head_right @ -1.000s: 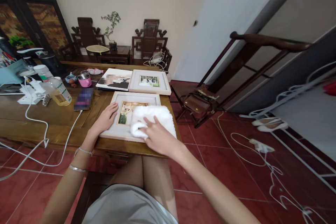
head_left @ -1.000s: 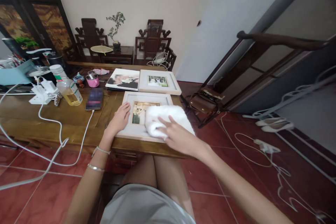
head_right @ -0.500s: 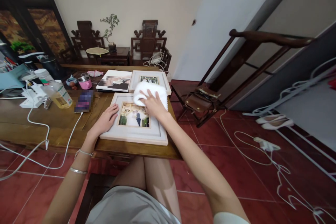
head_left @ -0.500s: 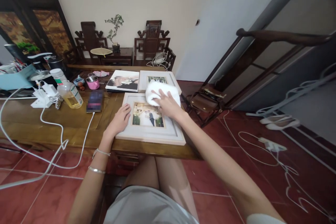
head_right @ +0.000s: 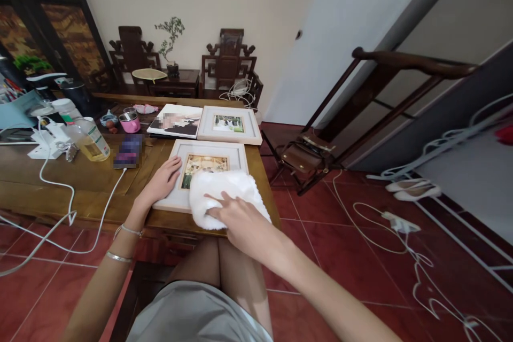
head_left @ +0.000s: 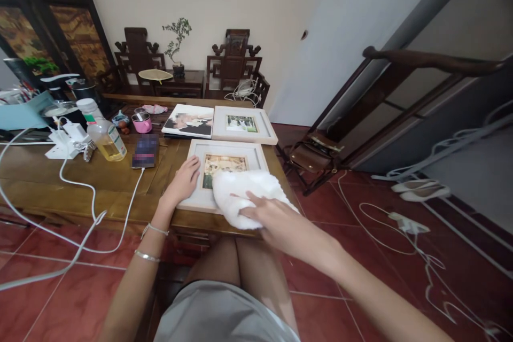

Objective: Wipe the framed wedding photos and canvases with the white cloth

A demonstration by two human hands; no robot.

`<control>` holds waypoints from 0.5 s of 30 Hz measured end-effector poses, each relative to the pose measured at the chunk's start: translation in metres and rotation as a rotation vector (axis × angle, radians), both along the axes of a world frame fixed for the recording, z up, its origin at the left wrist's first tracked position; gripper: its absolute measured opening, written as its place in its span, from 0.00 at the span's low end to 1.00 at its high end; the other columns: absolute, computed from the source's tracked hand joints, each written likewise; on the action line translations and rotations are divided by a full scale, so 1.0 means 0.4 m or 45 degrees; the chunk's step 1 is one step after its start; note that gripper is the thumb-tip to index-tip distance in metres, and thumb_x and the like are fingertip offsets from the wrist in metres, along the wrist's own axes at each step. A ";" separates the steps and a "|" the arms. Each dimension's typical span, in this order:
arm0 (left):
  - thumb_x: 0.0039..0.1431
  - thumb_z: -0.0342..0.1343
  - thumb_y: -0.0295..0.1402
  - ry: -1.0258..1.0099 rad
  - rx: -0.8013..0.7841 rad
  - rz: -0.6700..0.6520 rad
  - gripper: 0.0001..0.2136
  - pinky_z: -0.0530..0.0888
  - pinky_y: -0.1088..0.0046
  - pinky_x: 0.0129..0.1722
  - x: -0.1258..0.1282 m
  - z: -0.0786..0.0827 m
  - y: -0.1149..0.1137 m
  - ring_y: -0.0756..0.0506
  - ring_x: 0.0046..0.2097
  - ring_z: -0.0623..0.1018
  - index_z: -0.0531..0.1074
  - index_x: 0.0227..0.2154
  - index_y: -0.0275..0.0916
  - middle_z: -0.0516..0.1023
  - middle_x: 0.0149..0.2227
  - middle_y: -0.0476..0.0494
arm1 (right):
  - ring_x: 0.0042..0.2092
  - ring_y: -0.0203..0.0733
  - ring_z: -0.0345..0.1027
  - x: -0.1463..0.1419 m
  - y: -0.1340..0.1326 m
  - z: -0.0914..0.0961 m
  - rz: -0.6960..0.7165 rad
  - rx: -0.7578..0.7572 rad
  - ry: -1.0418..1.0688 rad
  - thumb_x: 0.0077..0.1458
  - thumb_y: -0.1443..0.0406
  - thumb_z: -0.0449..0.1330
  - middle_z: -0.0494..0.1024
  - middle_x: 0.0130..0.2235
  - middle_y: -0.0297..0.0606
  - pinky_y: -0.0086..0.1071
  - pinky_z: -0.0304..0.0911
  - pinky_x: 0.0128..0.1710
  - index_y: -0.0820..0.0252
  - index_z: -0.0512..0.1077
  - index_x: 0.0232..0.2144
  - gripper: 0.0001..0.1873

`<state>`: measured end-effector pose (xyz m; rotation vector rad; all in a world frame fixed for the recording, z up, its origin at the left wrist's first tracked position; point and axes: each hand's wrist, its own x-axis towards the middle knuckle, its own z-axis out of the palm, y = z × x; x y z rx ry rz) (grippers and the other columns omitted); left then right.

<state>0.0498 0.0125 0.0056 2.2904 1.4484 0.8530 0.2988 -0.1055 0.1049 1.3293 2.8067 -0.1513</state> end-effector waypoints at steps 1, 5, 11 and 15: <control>0.64 0.43 0.33 0.000 0.000 -0.002 0.20 0.57 0.50 0.64 0.000 -0.001 0.000 0.40 0.66 0.59 0.67 0.56 0.37 0.63 0.63 0.36 | 0.53 0.52 0.69 0.013 -0.006 0.011 -0.041 0.022 0.042 0.38 0.82 0.48 0.70 0.58 0.41 0.39 0.68 0.46 0.54 0.75 0.46 0.35; 0.64 0.43 0.33 0.012 0.002 -0.009 0.20 0.57 0.49 0.64 -0.001 -0.001 0.001 0.40 0.66 0.59 0.67 0.56 0.37 0.63 0.63 0.36 | 0.55 0.56 0.67 0.060 0.072 0.035 -0.282 0.351 0.145 0.44 0.82 0.48 0.60 0.64 0.40 0.44 0.69 0.47 0.57 0.74 0.46 0.31; 0.64 0.43 0.33 0.030 0.016 -0.016 0.20 0.58 0.53 0.64 -0.002 0.008 0.003 0.40 0.65 0.60 0.68 0.55 0.34 0.65 0.62 0.34 | 0.66 0.67 0.39 0.047 0.302 -0.029 -0.285 0.484 0.030 0.51 0.79 0.52 0.56 0.66 0.41 0.65 0.48 0.59 0.62 0.73 0.50 0.26; 0.64 0.43 0.32 0.063 0.044 -0.032 0.20 0.58 0.56 0.65 -0.002 0.012 0.007 0.41 0.65 0.61 0.68 0.54 0.31 0.66 0.61 0.33 | 0.65 0.67 0.44 0.005 0.321 -0.090 -0.221 0.277 -0.069 0.50 0.78 0.51 0.59 0.65 0.42 0.67 0.47 0.57 0.61 0.72 0.52 0.28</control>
